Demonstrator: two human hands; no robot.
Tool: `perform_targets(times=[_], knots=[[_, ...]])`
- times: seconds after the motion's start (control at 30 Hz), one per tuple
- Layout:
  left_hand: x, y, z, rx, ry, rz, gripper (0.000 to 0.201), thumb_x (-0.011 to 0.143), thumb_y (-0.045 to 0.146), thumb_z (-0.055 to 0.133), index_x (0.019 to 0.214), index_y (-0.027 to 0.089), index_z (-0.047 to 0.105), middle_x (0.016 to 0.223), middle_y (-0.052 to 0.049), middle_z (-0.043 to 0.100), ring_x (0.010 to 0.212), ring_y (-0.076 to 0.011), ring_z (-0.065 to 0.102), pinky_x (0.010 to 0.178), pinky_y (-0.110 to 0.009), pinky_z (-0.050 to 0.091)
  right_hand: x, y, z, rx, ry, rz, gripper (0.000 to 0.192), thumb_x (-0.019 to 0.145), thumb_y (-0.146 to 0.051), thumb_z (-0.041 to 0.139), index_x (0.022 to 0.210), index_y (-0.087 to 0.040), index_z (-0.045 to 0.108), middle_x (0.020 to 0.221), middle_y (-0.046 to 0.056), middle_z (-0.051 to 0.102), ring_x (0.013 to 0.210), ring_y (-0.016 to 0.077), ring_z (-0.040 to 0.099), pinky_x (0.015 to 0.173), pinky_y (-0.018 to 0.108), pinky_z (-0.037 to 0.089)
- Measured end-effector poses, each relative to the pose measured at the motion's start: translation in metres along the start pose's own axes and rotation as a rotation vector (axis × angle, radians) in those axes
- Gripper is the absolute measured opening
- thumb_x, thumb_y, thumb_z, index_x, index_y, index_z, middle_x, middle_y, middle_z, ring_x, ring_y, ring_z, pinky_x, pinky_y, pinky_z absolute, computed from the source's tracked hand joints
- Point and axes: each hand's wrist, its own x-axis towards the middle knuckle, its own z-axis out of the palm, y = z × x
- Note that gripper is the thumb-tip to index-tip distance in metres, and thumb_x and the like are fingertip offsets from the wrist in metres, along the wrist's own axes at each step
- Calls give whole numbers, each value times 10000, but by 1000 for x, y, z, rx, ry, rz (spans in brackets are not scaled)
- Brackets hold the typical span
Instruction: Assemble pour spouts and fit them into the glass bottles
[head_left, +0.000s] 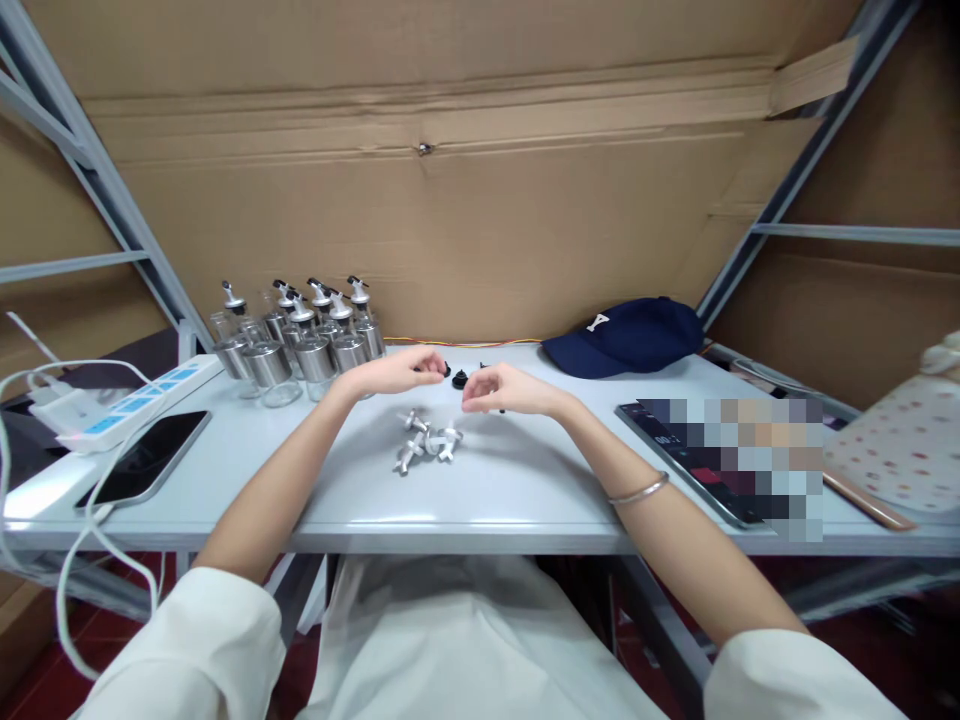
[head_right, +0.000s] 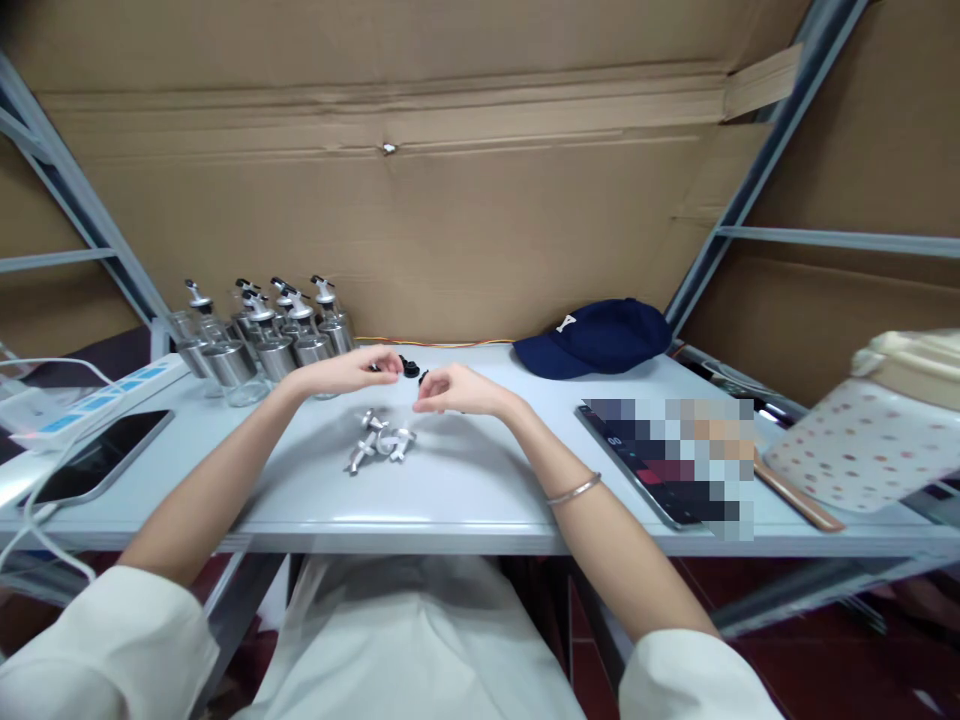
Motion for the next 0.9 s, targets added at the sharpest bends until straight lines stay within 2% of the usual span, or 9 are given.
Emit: perform_targets(times=[0.03,0.1,0.23,0.33,0.43,0.57,0.63,0.77,0.9], knots=[[1,0,2,-28,-133,-27,325,798,403,498,1014,164,535,1019,-53,573,931,-170,543,785,-276,441,-1,-3,3,9,-60,-16,272,658,-401,673,760,-152,638,686,15,637,630,117,555,600,233,423],[-2,-6,3,-72,-275,-53,382,753,411,555,1057,179,534,1099,-53,567,978,-174,535,790,-255,431,-1,-6,7,24,-98,-45,279,657,-410,678,753,-153,633,683,13,632,634,116,552,606,235,421],[-13,-24,0,-138,-376,-40,444,695,344,629,1110,208,552,1180,-32,565,1030,-168,524,805,-227,407,1,-4,9,89,39,-41,271,710,-416,621,764,-151,613,682,18,618,614,112,543,596,241,424],[-14,-34,1,-88,-414,-84,405,659,311,659,1041,186,618,1008,-18,640,923,-163,553,749,-225,397,3,1,5,107,185,-40,248,731,-400,588,733,-152,595,662,22,609,601,113,541,588,244,423],[-10,-36,6,-113,-319,-148,367,631,290,682,969,153,640,773,1,644,720,-132,559,646,-225,377,5,4,4,107,295,-47,216,741,-364,564,705,-152,587,639,25,606,583,113,537,591,248,428],[-5,-27,17,-342,6,-128,359,604,285,724,885,137,556,640,28,591,594,-98,539,571,-218,363,8,7,5,58,362,-37,170,722,-313,579,726,-147,613,651,35,630,574,115,544,602,256,434],[-2,-20,25,-457,128,-80,375,597,288,739,849,148,499,631,34,583,584,-94,550,567,-220,379,9,7,6,65,372,-40,176,701,-314,606,745,-145,627,684,43,653,586,121,560,615,263,444],[2,-6,41,-580,235,26,409,589,286,758,811,163,438,695,20,596,616,-101,584,577,-229,410,8,4,7,166,340,-117,239,670,-362,648,761,-141,641,694,44,669,616,137,593,640,278,466],[1,3,49,-562,270,101,392,633,307,740,785,172,406,733,15,580,674,-112,597,603,-235,423,6,0,7,194,323,-161,249,692,-385,630,718,-138,635,673,43,659,612,134,584,644,283,466]])
